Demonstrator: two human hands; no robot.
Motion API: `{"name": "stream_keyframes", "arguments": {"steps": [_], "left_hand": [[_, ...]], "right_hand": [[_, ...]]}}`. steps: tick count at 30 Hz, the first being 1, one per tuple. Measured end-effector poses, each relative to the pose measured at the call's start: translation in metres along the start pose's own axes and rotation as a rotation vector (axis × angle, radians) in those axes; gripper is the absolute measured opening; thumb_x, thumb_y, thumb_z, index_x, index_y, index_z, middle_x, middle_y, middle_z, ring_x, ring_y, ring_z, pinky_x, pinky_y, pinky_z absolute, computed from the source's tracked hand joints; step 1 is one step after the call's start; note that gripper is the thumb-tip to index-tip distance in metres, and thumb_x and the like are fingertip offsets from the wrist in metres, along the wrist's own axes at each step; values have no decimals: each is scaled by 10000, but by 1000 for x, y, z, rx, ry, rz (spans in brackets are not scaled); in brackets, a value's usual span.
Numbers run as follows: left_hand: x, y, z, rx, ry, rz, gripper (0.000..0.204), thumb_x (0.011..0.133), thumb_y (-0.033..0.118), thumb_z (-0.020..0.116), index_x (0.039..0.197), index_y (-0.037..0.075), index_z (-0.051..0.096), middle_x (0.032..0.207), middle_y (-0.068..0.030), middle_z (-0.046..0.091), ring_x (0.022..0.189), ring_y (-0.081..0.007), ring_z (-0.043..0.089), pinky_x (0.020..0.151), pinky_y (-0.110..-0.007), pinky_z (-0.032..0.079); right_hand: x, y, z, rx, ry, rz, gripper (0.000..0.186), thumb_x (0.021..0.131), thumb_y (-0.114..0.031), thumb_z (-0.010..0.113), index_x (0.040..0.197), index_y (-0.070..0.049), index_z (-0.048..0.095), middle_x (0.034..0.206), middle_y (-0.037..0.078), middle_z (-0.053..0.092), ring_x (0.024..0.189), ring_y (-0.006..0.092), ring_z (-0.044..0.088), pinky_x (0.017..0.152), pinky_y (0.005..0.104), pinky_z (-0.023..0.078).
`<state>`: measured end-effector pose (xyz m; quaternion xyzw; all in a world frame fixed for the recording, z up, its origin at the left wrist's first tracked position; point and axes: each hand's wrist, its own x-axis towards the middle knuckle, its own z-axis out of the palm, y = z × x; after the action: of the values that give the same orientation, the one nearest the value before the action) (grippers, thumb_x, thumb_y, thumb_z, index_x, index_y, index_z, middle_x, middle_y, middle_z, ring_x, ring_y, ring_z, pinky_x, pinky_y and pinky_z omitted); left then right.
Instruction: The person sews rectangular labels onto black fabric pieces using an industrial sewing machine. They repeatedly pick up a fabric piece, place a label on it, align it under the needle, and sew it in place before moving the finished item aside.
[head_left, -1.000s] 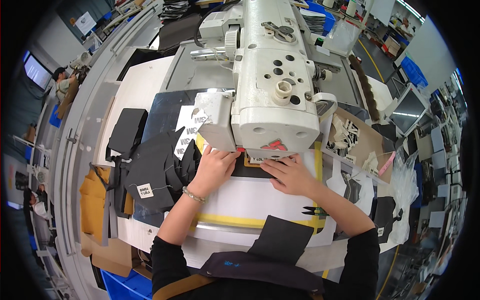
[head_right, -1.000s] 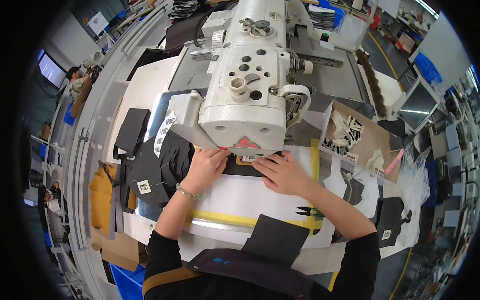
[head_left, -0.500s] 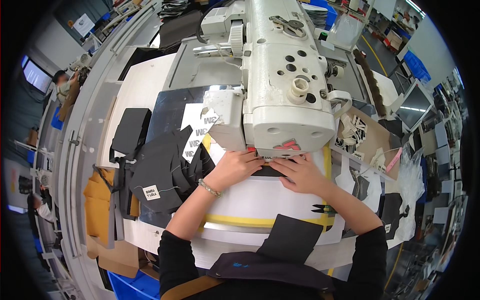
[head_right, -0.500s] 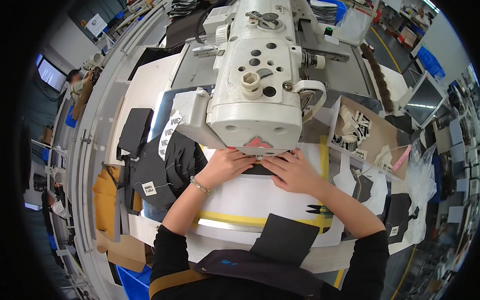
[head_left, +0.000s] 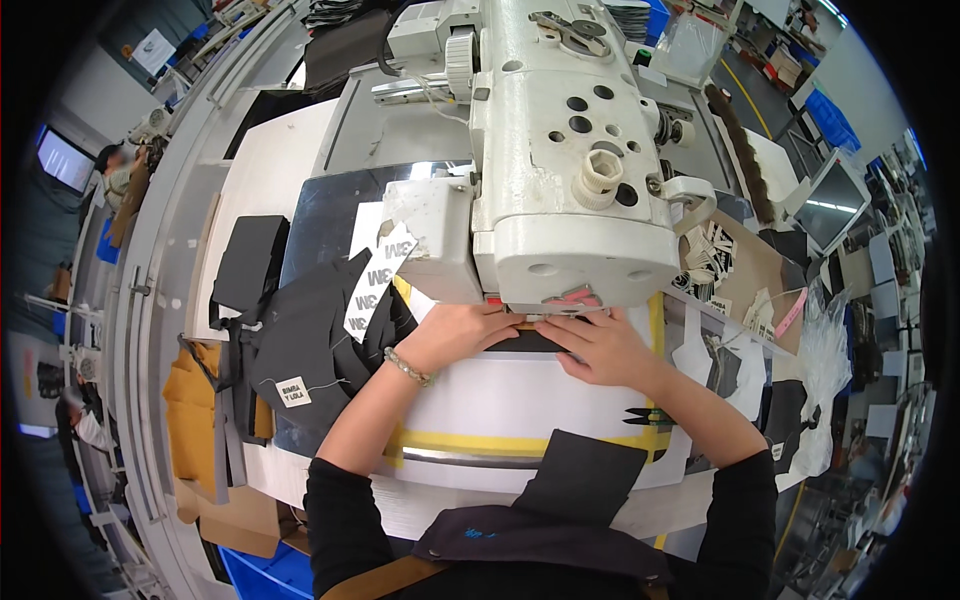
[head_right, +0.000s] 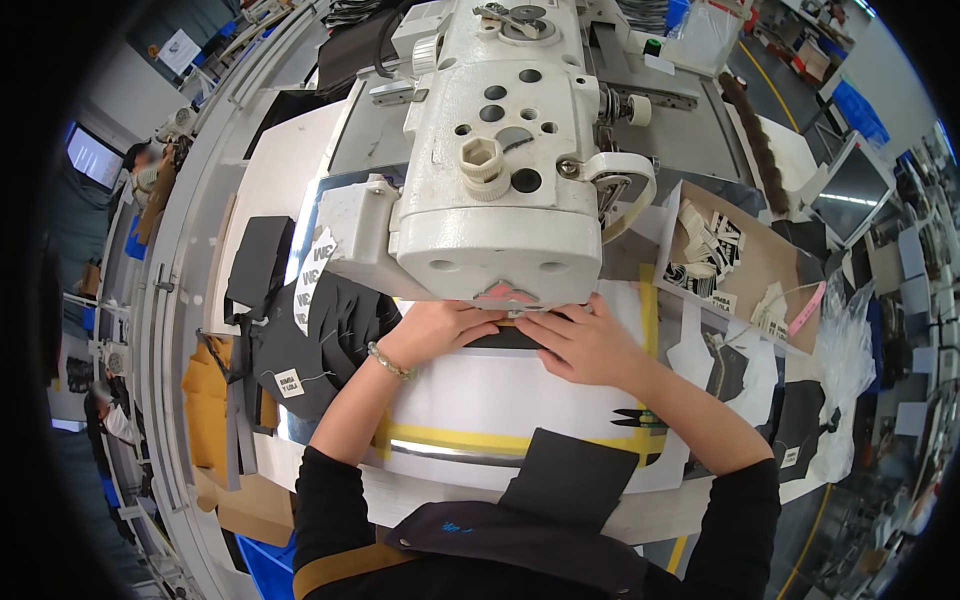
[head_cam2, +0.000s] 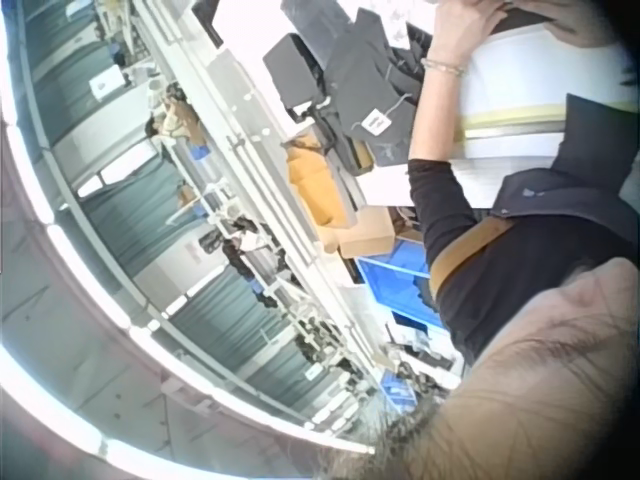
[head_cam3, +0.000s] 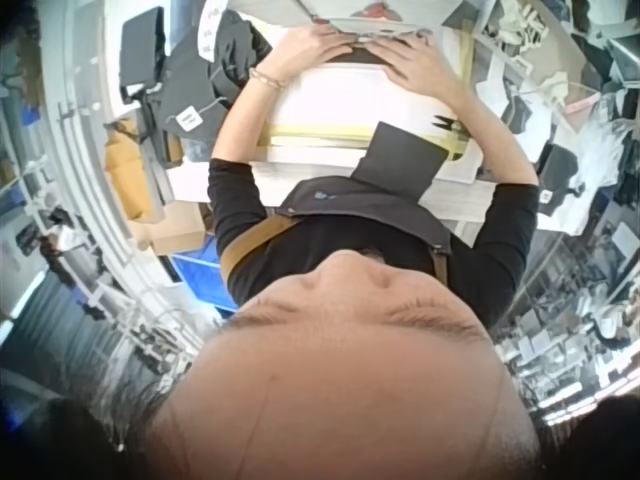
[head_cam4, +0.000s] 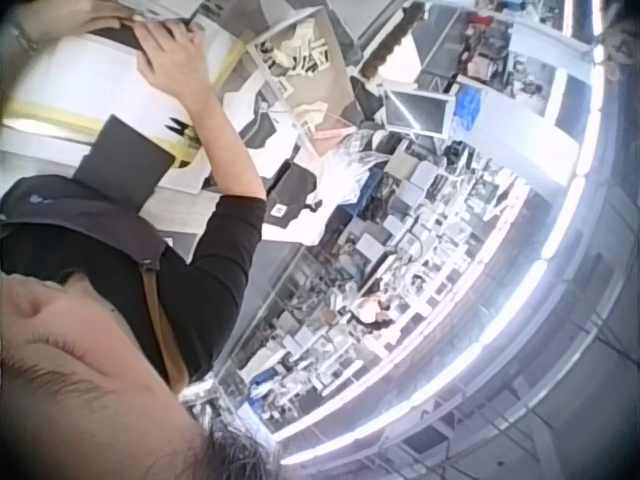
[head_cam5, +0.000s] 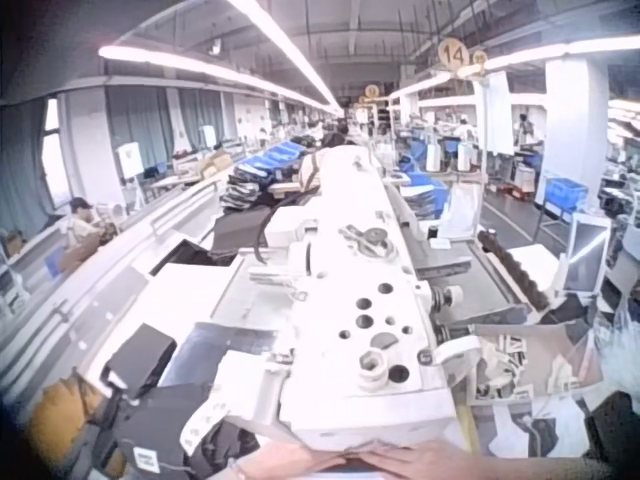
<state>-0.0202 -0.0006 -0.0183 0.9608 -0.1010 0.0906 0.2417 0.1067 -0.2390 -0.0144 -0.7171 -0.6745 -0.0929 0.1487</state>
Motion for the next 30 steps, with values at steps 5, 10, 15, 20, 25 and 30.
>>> {"name": "stream_keyframes", "arguments": {"steps": [5, 10, 15, 20, 25, 30], "left_hand": [[3, -1, 3, 6, -12, 44, 223, 836, 235, 735, 1048, 168, 755, 1036, -36, 705, 940, -259, 660, 849, -375, 524], [7, -1, 3, 1, -81, 11, 254, 849, 252, 723, 1097, 200, 742, 1060, -46, 695, 955, -268, 656, 860, -388, 521], [10, 1, 1, 6, -132, -3, 281, 887, 294, 681, 1161, 244, 715, 1044, -52, 697, 929, -266, 663, 843, -382, 528], [13, 2, 1, -2, -164, 12, 305, 910, 299, 655, 1211, 272, 689, 1018, -57, 704, 886, -270, 670, 815, -370, 535], [15, 1, 0, -2, -184, 23, 314, 915, 289, 645, 1228, 272, 677, 983, -82, 699, 847, -289, 663, 774, -376, 533], [18, 3, -4, -18, -178, 54, 316, 906, 280, 650, 1220, 260, 678, 968, -96, 693, 821, -297, 657, 752, -381, 531]], "right_hand": [[0, 0, 2, 8, 15, 5, 506, 820, -289, 681, 1312, -199, 611, 1191, -68, 634, 1000, 120, 549, 834, 410, 391], [-5, 1, 6, 68, 36, 39, 407, 802, -228, 689, 1203, -175, 642, 1081, -39, 652, 978, 133, 550, 864, 425, 377], [-6, 4, 7, 82, 132, 52, 281, 769, -128, 698, 1039, -142, 621, 964, -30, 660, 887, 158, 547, 872, 436, 370], [-5, 5, 6, 95, 154, 47, 301, 755, -84, 681, 1035, -140, 583, 941, -41, 654, 826, 160, 541, 834, 427, 365], [-4, 6, 7, 144, 95, 41, 310, 760, -76, 660, 1045, -149, 563, 946, -59, 652, 819, 157, 546, 787, 415, 348], [-2, 5, 7, 135, 64, 49, 297, 765, -82, 648, 1039, -159, 562, 954, -61, 655, 843, 157, 554, 778, 409, 343]]}}
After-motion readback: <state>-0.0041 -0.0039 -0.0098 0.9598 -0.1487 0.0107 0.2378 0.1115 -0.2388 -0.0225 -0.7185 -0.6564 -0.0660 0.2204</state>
